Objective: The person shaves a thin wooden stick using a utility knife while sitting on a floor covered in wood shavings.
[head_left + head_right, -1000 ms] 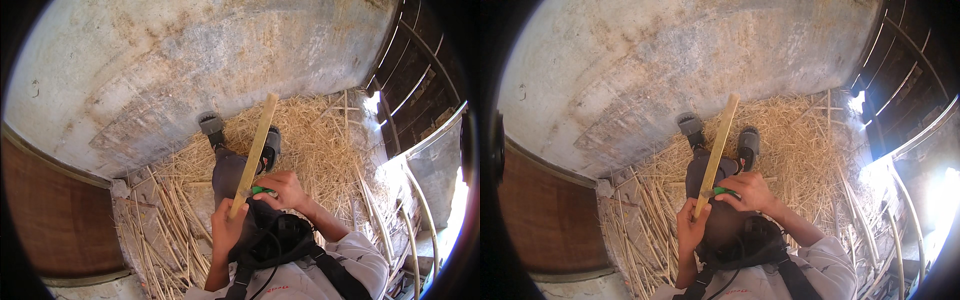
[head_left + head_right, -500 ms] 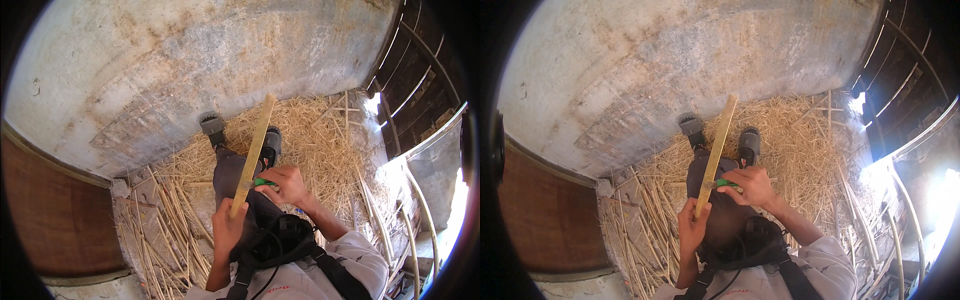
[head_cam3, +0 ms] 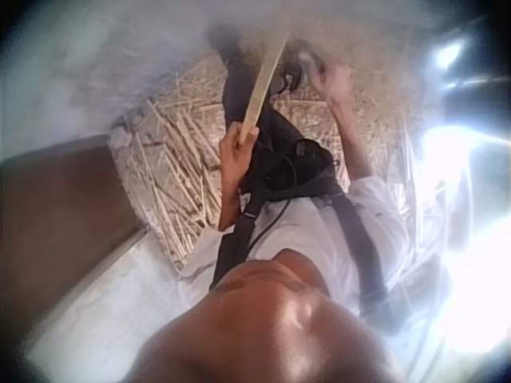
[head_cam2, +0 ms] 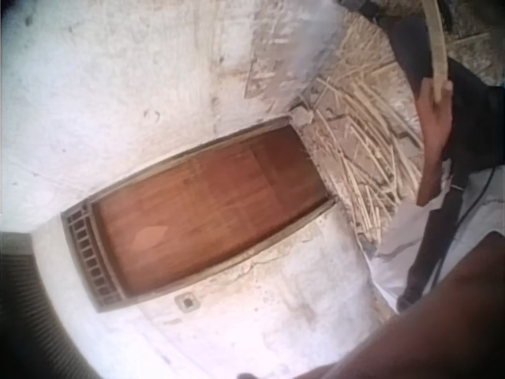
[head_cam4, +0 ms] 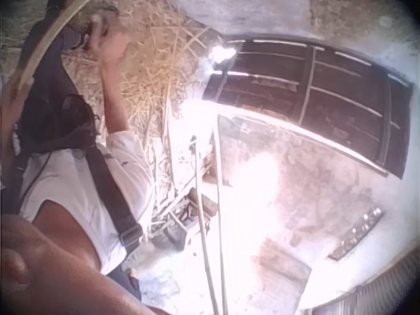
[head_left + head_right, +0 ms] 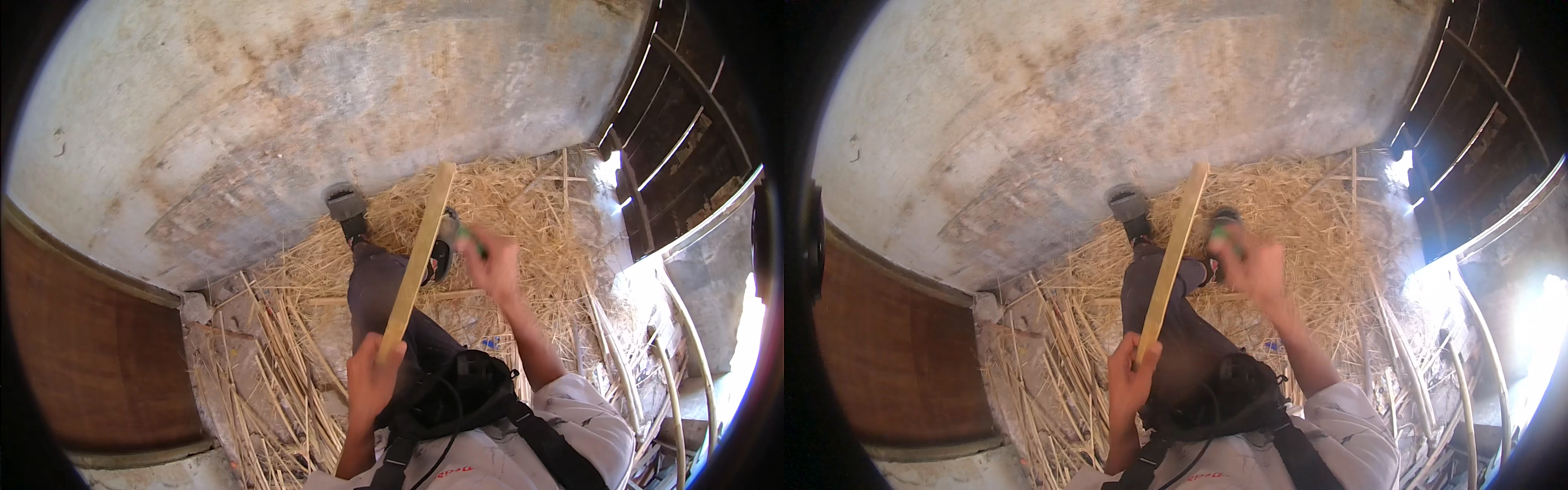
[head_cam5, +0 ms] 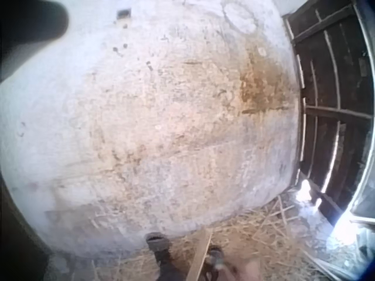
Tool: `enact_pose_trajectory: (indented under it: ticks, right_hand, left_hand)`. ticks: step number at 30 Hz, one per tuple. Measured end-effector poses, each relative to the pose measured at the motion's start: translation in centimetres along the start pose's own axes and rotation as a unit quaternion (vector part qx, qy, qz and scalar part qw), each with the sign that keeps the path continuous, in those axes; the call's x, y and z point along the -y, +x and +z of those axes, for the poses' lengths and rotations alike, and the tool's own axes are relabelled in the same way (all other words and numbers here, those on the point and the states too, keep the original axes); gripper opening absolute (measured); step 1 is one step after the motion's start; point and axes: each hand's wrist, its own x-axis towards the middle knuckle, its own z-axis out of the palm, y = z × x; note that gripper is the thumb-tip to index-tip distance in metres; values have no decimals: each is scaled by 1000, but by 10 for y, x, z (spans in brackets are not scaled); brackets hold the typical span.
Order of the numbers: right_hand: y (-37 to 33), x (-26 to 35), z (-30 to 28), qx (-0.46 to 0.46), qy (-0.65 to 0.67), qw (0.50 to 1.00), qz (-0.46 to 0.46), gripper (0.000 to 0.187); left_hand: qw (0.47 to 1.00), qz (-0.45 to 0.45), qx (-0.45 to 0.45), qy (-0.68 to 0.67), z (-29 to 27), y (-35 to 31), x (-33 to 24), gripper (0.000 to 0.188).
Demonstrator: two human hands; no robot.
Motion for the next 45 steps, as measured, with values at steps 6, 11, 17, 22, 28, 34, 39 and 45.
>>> enact_pose_trajectory:
  ticks: [6, 11, 17, 22, 28, 34, 39, 45]
  right_hand:
    - [33, -42, -39, -20, 34, 996, 77, 24]
    - [4, -30, -33, 39, 131, 988, 79, 29]
    - [-29, 4, -13, 165, 120, 974, -98, 28]
    - [-33, 29, -9, 175, 83, 964, -185, 31]
    - [-32, 31, -8, 125, 30, 977, -170, 31]
    - [-24, 28, -5, 109, 17, 973, -205, 30]
    - [-21, 29, 0, 98, 18, 974, -206, 31]
    - [-15, 15, -1, 59, 20, 990, -127, 26]
  left_hand:
    - [999, 18, 48, -8, 6, -17, -3, 19]
    - [999, 35, -9, 16, 9, 0, -8, 20]
    - [999, 22, -23, 37, 9, 10, -18, 26]
    - [1000, 9, -12, 18, 9, 12, -26, 22]
    - [999, 9, -19, 35, 8, 9, -25, 23]
    - [1000, 17, -16, -4, 6, 9, -17, 24]
    - [1000, 11, -16, 1, 3, 9, -16, 25]
    - [1000, -8, -3, 15, 3, 7, -9, 26]
